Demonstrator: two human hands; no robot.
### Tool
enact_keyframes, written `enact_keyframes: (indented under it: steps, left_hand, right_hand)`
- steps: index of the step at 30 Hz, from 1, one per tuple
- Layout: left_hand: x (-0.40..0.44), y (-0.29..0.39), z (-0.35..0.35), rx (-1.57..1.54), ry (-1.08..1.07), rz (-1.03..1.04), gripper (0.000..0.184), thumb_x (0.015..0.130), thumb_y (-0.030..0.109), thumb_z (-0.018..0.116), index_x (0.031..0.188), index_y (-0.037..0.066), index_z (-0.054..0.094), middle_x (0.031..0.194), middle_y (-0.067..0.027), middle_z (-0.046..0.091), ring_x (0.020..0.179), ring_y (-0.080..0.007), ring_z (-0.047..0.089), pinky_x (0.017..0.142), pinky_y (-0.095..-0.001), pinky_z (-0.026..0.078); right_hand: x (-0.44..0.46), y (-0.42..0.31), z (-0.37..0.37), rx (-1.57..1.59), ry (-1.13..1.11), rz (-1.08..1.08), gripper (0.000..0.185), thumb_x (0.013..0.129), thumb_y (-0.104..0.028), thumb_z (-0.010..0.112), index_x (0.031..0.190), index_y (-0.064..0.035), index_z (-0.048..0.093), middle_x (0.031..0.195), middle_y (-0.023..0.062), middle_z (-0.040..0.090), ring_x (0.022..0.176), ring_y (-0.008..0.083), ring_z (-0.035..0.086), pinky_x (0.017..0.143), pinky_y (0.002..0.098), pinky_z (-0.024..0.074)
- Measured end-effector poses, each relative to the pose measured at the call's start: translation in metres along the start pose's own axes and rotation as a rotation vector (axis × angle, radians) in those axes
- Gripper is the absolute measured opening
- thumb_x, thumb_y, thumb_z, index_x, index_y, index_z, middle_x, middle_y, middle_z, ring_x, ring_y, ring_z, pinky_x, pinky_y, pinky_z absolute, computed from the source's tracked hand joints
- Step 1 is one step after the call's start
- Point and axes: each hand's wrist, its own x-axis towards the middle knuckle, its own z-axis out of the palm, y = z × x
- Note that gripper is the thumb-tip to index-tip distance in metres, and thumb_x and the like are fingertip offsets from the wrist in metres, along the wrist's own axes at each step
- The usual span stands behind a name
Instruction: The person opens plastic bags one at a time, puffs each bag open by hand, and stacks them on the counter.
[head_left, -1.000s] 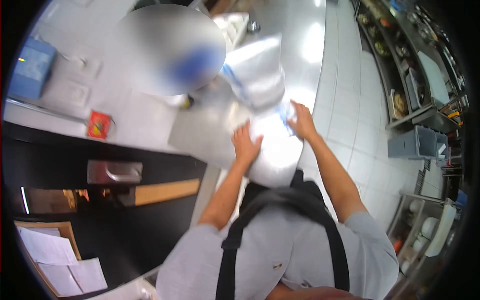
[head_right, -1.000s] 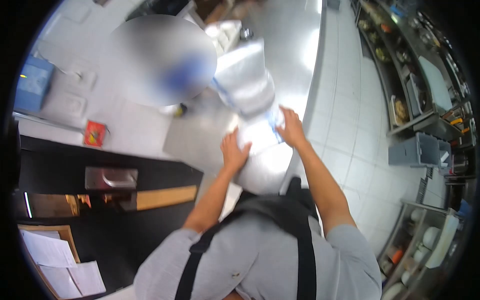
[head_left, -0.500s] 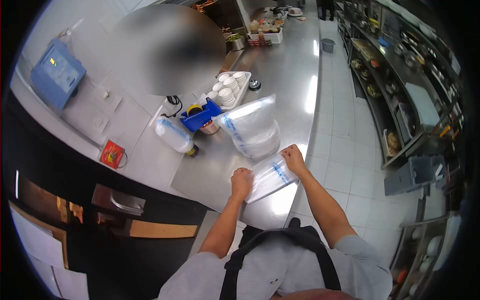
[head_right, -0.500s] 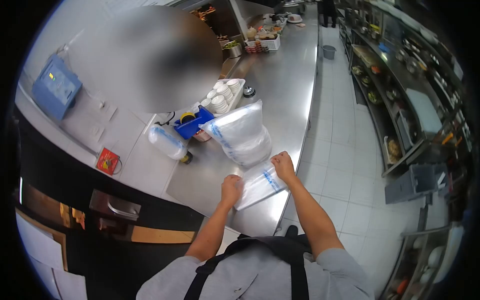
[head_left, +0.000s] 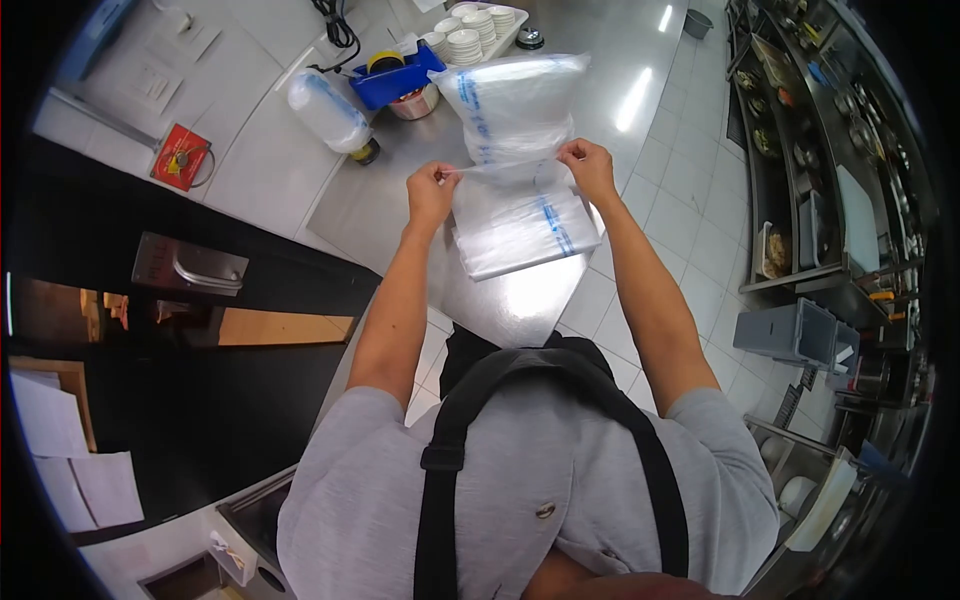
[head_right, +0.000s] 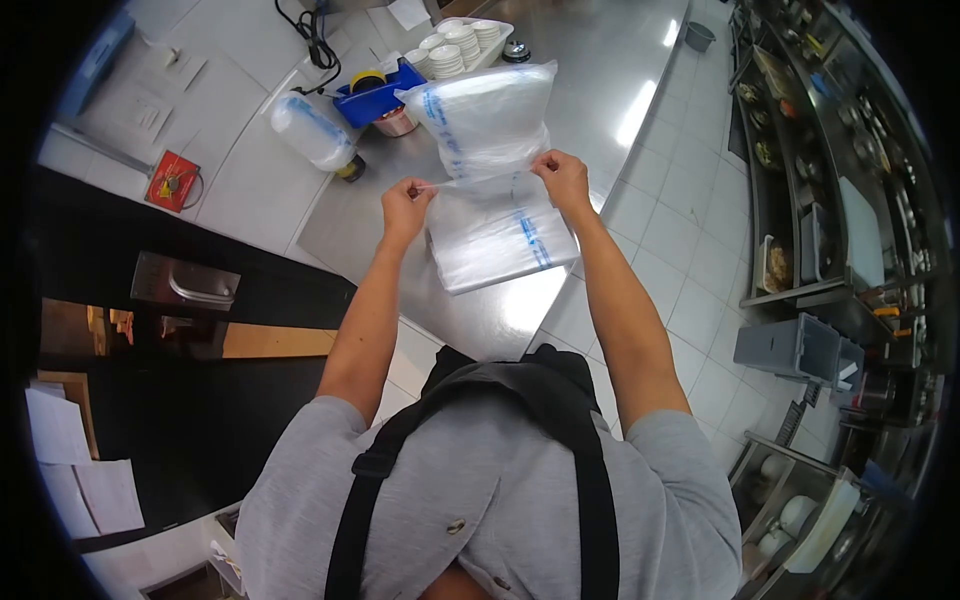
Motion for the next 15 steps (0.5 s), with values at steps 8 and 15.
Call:
enact_keyframes:
  steps: [8, 15]
  left_hand:
    - [0.02, 0.015, -0.011, -0.245, -0.021, 0.037, 0.017, 0.092, 0.015, 0.074, 0.094, -0.001, 0.074, 0.079, -0.0037, 0.071, 0.073, -0.0071, 0.059, 0.066, -0.0253, 0.048]
    - [0.034, 0.035, -0.019, -0.277, -0.127, 0.048, 0.02, 0.096, 0.019, 0.069, 0.101, 0.001, 0.075, 0.08, 0.0012, 0.068, 0.071, -0.0065, 0.056, 0.067, -0.0236, 0.046]
  right_hand:
    - [0.004, -0.018, -0.013, 0.043, 0.034, -0.096, 0.015, 0.09, -0.015, 0.072, 0.095, -0.0004, 0.074, 0.081, 0.0079, 0.072, 0.074, 0.0151, 0.064, 0.072, 0.0296, 0.0514]
    - [0.031, -0.045, -0.034, 0.16, -0.027, -0.113, 0.019, 0.093, -0.017, 0.07, 0.096, 0.0011, 0.073, 0.079, 0.0023, 0.07, 0.074, 0.0082, 0.059, 0.07, 0.0248, 0.0477]
